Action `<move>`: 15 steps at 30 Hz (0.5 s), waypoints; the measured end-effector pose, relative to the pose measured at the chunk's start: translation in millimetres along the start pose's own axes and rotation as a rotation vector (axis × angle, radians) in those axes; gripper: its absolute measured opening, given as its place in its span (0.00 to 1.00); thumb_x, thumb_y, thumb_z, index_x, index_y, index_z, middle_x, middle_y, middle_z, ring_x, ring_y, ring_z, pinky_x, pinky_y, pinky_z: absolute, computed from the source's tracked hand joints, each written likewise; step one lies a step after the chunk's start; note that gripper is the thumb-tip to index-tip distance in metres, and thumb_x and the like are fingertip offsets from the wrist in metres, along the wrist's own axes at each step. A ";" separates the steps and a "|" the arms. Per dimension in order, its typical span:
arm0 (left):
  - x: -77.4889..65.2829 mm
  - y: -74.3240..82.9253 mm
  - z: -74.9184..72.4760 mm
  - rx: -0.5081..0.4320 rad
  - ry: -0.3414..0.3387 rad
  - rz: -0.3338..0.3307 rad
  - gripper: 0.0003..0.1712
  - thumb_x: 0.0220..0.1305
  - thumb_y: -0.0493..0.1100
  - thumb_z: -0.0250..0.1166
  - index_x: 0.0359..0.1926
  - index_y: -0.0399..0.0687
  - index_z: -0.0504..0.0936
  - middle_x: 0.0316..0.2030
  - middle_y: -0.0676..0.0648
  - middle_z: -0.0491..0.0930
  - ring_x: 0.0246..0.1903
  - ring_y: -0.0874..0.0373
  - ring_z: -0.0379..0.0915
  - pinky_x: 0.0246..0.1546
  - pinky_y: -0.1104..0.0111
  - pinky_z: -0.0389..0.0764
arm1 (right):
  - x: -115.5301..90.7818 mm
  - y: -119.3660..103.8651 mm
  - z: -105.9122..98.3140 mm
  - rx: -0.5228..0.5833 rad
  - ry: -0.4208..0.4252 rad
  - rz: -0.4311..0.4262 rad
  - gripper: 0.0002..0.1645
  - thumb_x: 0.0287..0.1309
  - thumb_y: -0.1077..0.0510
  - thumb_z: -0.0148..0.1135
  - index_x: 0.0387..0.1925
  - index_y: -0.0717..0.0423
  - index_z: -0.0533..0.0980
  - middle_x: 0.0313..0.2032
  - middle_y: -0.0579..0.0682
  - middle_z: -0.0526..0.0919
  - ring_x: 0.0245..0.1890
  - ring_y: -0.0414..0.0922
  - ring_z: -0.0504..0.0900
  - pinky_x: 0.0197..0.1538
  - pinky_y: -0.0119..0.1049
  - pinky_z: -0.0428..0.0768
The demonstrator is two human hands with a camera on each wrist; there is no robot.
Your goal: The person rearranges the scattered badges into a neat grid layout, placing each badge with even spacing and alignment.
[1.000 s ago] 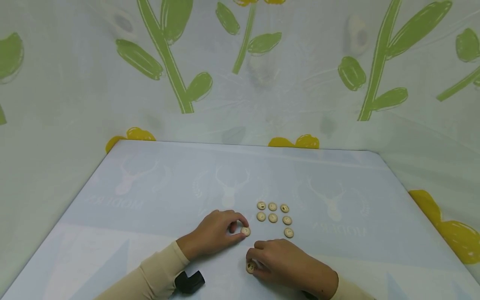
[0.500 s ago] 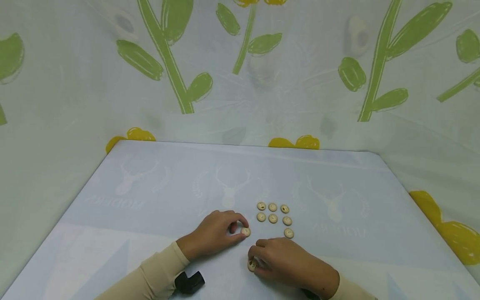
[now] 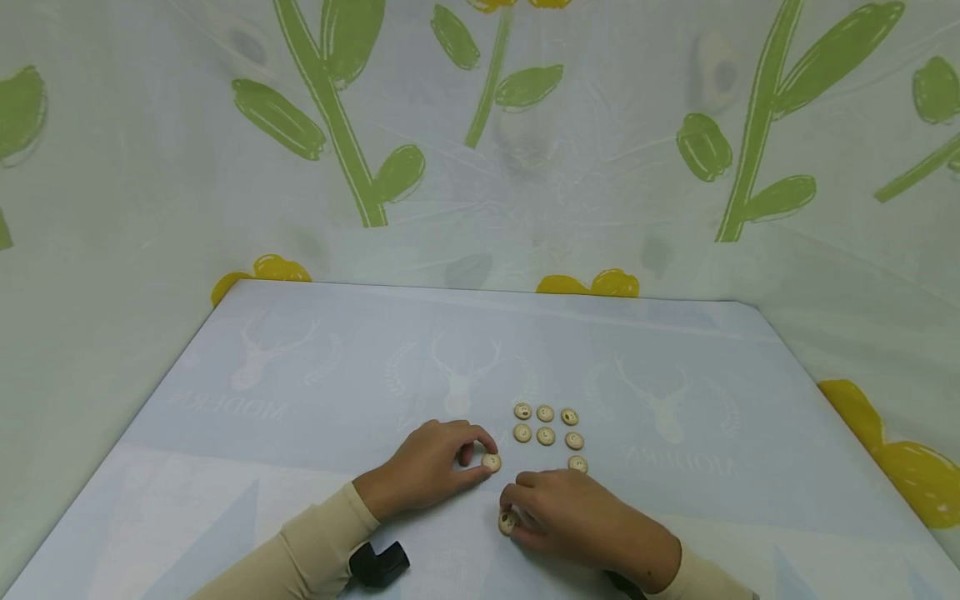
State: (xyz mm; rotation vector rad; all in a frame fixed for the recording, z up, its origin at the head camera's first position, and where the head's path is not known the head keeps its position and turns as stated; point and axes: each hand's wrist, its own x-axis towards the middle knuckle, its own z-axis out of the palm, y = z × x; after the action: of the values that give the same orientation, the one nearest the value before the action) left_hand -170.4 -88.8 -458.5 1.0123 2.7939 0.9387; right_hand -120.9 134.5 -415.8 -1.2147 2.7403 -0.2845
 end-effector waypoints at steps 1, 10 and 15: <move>0.0 0.1 -0.3 0.001 0.001 0.001 0.11 0.62 0.52 0.71 0.45 0.63 0.83 0.24 0.63 0.70 0.22 0.73 0.60 0.31 0.75 0.64 | 0.2 0.2 -0.3 0.000 -0.004 0.004 0.07 0.58 0.50 0.71 0.37 0.42 0.81 0.28 0.34 0.78 0.23 0.27 0.66 0.29 0.22 0.68; 0.2 0.5 -1.3 -0.005 0.001 0.004 0.11 0.62 0.52 0.71 0.45 0.62 0.84 0.24 0.62 0.71 0.22 0.73 0.60 0.31 0.75 0.64 | 0.4 0.4 -2.1 0.021 -0.018 0.031 0.07 0.58 0.51 0.71 0.38 0.43 0.81 0.29 0.34 0.78 0.23 0.28 0.66 0.29 0.23 0.69; 0.3 0.7 -1.9 -0.004 -0.001 -0.001 0.11 0.62 0.52 0.71 0.45 0.62 0.84 0.24 0.62 0.71 0.22 0.73 0.60 0.30 0.75 0.64 | 0.7 0.9 -3.0 0.023 -0.024 0.031 0.08 0.58 0.50 0.71 0.38 0.42 0.81 0.29 0.34 0.78 0.23 0.28 0.66 0.29 0.23 0.69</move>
State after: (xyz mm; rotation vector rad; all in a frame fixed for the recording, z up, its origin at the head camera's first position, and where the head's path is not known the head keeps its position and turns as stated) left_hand -170.7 -89.2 -456.5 1.0113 2.7903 0.9426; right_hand -122.5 135.0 -413.2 -1.1610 2.7251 -0.2950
